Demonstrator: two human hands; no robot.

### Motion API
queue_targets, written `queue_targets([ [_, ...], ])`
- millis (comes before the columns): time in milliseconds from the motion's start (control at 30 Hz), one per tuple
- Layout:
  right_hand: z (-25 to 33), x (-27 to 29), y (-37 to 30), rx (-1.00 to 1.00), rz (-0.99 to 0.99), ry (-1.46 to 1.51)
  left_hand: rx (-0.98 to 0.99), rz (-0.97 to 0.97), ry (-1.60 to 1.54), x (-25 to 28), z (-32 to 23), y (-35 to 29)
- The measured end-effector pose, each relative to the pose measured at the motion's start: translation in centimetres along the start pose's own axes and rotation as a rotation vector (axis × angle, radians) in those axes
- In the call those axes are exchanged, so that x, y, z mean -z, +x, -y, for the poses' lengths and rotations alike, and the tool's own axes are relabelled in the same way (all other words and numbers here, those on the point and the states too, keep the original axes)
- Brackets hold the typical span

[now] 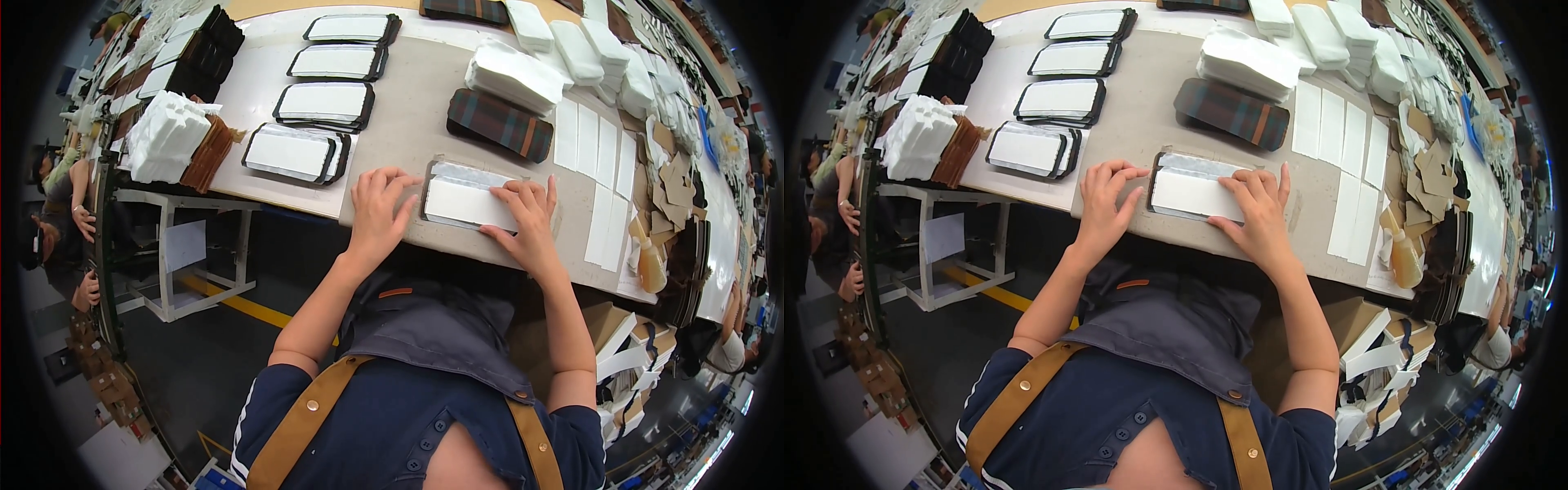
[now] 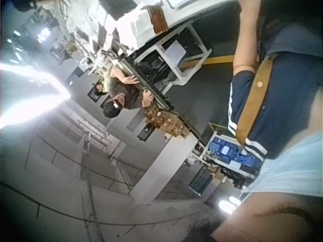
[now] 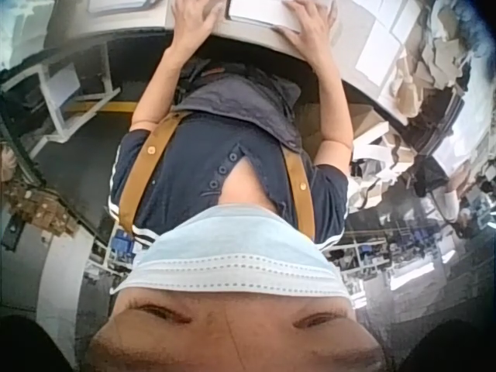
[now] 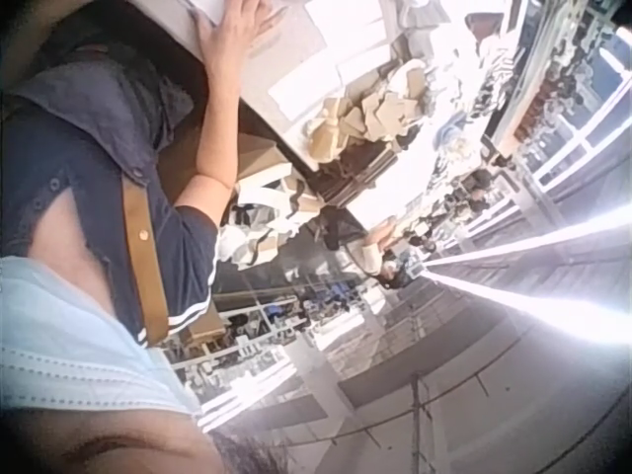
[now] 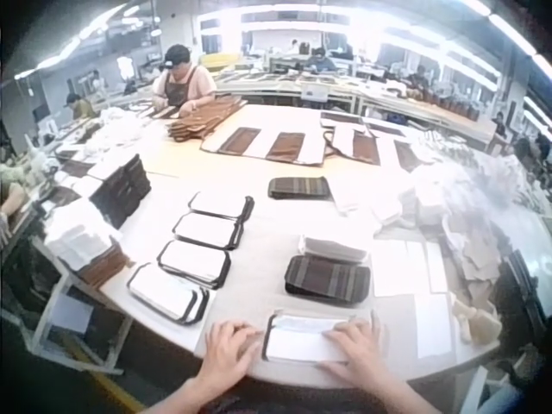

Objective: Apply adhesive to leather components and assemble them to form phone cases or wallets.

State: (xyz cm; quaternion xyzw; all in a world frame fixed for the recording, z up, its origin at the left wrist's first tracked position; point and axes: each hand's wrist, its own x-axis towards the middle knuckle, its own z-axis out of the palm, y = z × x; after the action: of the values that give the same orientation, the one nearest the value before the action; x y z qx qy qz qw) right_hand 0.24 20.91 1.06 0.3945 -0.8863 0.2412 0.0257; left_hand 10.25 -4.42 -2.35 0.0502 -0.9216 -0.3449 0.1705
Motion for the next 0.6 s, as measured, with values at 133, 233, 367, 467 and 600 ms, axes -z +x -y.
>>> queue_targets([
  [133,-0.1,0.0,0.0,0.001,0.005,-0.008,-0.006,0.02,0.003,0.1,-0.6,0.2],
  [233,-0.2,0.0,-0.1,-0.001,0.004,-0.005,-0.026,0.033,0.018,0.1,-0.9,0.2],
  [367,-0.2,0.1,-0.3,-0.008,0.007,0.007,-0.076,0.049,0.101,-0.2,-1.1,0.2],
  [467,-0.3,0.6,-0.4,-0.048,-0.005,0.063,-0.102,0.054,0.15,-0.1,-1.3,0.3],
  [600,-2.5,1.1,-1.2,-0.16,-0.022,0.221,-0.092,0.055,0.176,-0.1,-1.4,0.3],
])
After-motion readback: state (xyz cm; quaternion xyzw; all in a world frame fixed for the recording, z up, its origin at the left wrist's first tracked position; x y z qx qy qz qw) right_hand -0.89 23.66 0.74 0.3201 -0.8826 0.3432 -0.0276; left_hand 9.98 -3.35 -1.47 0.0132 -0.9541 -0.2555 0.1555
